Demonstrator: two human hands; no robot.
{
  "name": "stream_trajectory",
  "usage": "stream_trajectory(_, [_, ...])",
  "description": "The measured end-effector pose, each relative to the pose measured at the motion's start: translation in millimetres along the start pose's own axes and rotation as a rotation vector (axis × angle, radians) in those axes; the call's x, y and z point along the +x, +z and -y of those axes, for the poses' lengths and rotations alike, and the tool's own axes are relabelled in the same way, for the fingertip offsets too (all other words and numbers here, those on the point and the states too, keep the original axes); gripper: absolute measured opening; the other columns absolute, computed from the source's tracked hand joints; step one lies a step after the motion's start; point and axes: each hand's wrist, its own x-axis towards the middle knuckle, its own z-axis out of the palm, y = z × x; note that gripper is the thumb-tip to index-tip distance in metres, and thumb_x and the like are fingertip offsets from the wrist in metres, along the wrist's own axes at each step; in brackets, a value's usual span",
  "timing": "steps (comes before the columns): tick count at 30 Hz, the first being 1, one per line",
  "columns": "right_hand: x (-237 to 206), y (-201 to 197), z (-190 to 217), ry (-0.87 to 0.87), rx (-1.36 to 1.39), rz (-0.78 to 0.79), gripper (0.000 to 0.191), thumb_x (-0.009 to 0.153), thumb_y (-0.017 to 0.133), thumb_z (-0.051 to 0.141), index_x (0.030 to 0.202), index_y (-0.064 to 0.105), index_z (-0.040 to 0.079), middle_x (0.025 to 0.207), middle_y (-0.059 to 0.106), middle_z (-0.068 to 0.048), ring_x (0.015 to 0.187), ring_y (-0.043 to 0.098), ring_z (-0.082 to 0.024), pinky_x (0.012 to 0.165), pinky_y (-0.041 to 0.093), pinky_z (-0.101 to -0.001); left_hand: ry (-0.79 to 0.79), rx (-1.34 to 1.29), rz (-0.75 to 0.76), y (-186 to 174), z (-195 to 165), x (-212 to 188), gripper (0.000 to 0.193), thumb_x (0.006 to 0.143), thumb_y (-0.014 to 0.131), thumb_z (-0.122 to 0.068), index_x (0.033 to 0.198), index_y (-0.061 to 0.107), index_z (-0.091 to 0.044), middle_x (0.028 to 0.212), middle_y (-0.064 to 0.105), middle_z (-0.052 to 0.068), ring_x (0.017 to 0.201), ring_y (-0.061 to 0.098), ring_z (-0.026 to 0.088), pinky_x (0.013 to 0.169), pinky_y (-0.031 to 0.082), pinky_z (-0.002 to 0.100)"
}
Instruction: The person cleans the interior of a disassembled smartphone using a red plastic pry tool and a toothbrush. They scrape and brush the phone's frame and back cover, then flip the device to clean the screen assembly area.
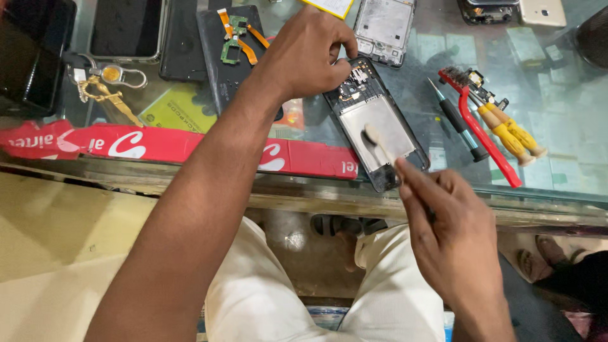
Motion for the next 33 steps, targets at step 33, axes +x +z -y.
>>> stream_trajectory(33, [-45.2, -9.0, -18.2, 0.024, 0.196, 0.086, 0.038, 0.089, 0.067, 0.009, 0.128, 0.070, 0.012, 0.069, 0.058, -0.007, 0.055, 0.057, -0.017, 0.055, 0.049, -0.0291, 0.022, 0.437, 0.096, -5.1, -24.0, -4.4, 0.024, 0.072, 0.063, -0.016, 0.095, 0.071, -0.012, 0.076, 0.069, 0.016, 0.074, 0.067, 0.044, 0.063, 0.047, 0.060])
